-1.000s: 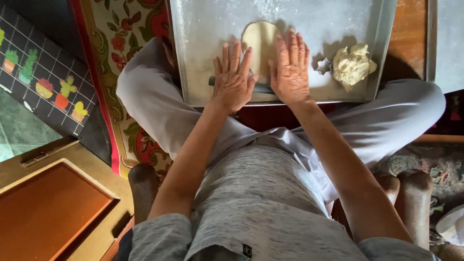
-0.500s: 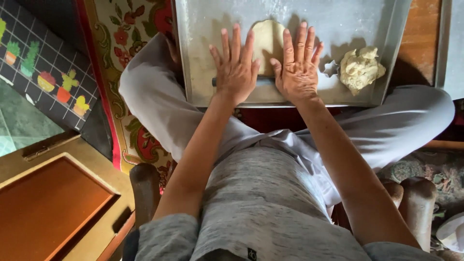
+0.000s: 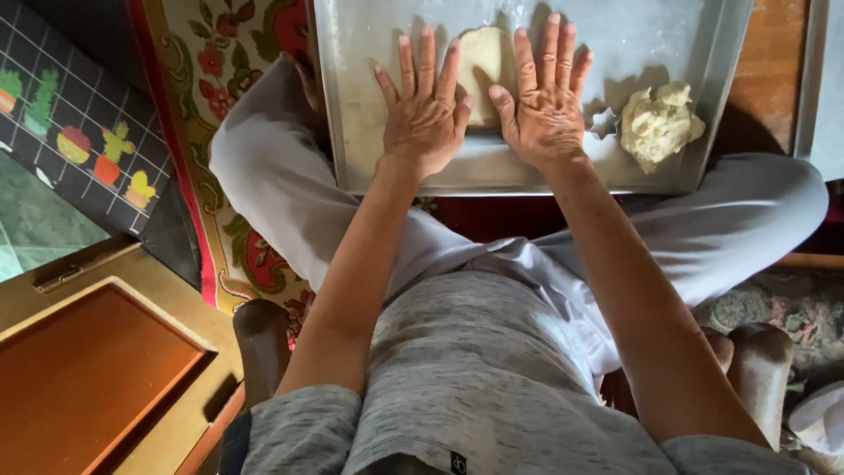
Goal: A person rolls a small piece of dough into a ball between their hands and then uses a small rolling pin to flatten it on a metal tray.
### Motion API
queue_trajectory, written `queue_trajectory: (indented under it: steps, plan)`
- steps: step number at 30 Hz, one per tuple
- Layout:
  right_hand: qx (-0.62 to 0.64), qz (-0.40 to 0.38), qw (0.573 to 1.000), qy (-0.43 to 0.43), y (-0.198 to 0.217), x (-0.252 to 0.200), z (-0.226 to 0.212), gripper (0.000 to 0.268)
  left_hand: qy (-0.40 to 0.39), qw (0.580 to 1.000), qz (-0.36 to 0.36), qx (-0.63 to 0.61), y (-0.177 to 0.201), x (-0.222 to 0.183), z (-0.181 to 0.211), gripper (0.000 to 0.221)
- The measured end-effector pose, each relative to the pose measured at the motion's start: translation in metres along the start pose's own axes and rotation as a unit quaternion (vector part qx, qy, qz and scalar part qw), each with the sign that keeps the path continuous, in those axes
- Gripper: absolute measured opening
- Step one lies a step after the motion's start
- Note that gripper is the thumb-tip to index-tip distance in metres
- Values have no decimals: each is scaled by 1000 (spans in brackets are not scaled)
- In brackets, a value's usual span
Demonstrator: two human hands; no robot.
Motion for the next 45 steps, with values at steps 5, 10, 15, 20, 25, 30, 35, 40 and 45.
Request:
queue_trajectory:
  steps: [5, 10, 15, 20, 25, 30, 35, 40, 45]
  plan:
    - [-3, -33, 999, -9, 0, 10, 2, 71, -2, 1000, 7, 1, -1, 8, -4, 73]
    - [-1, -40, 999, -5, 11, 17, -3, 70, -4, 1000, 5, -17, 12, 13, -4, 72]
    - [22, -27, 999, 0, 16, 24, -5, 70, -11, 1000, 16, -13, 8, 21, -9, 74]
    - [23, -15, 1000, -2, 22, 32, -7, 73, -12, 999, 37, -34, 16, 27, -10, 68]
    - [13, -30, 999, -20, 29, 37, -13, 74, -32, 994, 97, 27, 19, 30, -12, 71]
    - [-28, -19, 999, -34, 48, 38, -24, 74, -101, 957, 261, 82, 27, 8, 1, 55]
    - [-9, -6, 1000, -19, 29, 29, -13, 68, -15, 999, 13, 39, 20, 8, 7, 73]
    - [-127, 156, 980, 1, 2, 12, 10, 67, -17, 998, 36, 48, 2, 11, 4, 79]
    - [-42, 97, 994, -25, 13, -6, 0, 64, -6, 990, 113, 81, -11, 2, 3, 83]
Point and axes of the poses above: each hand's wrist, its own x-axis towards the middle knuckle, its own y-axis out of the back of the hand, z = x × y, the point moved 5 cm from there along x, towards the middle knuckle, and after that the axes turned 7 degrees about -y, right-handed, at the moved point
